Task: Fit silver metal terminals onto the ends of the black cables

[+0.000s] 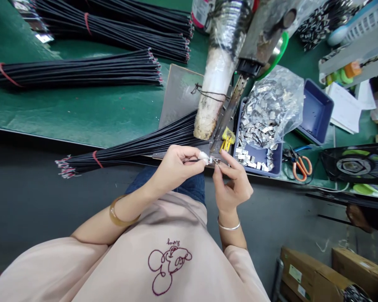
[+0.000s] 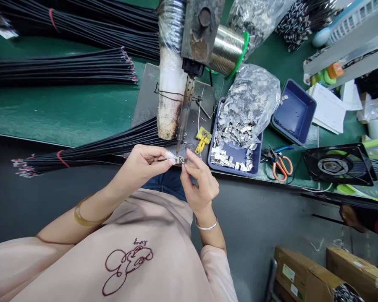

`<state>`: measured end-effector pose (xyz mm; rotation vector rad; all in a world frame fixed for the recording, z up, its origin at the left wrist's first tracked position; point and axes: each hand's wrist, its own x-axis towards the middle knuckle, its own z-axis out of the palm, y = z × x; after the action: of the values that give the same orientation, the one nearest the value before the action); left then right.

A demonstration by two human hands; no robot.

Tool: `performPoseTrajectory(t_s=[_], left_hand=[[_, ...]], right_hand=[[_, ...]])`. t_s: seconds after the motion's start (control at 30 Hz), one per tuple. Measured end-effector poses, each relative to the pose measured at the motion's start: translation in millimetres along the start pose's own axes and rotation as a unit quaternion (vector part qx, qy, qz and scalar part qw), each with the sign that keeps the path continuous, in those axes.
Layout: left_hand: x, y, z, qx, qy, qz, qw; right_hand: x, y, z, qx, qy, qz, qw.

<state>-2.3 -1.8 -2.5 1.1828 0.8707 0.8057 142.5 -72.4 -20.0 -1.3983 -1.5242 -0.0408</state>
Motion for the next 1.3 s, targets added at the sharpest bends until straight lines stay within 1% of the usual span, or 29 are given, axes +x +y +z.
performPoseTrajectory(t_s=[0.17, 0.23, 0.43, 0.6, 0.8, 0.93, 1.07, 1.2, 1.3], left_hand=[[1, 3, 0.3, 0.012, 0.012, 0.004, 1.0], [1, 4, 0.0, 0.012, 0.014, -0.001, 1.0], [3, 4, 0.3, -0.01, 0.006, -0.007, 1.0], [4, 3, 2.2, 0.003, 0.035, 0.013, 0.999], [6, 2, 3.1, 0.016, 0.038, 0.028, 0.999], [5, 4, 3.0, 0.019, 0.046, 0.04, 0.998], [5, 5, 2.1, 0.021, 0.037, 0.042, 0.998], [6, 5, 1.2, 0.022, 0.015, 0.024, 0.999], [5, 6, 1.6, 0.027, 0.015, 0.026, 0.999]], right_hand=[[4, -3, 0, 0.035, -0.038, 0.095, 0.994], [4, -3, 0, 0.052, -0.042, 0.111, 0.992], [5, -2, 2, 0.044, -0.037, 0.092, 0.994], [6, -2, 4, 0.047, -0.03, 0.071, 0.996], [7, 0, 6, 0.046, -0.03, 0.063, 0.996], [11, -3, 6, 0.037, -0.028, 0.049, 0.998], [11, -6, 4, 0.023, -0.034, 0.033, 0.999], [8, -3, 4, 0.023, -0.031, 0.046, 0.998], [11, -3, 5, 0.011, -0.034, 0.046, 0.998]])
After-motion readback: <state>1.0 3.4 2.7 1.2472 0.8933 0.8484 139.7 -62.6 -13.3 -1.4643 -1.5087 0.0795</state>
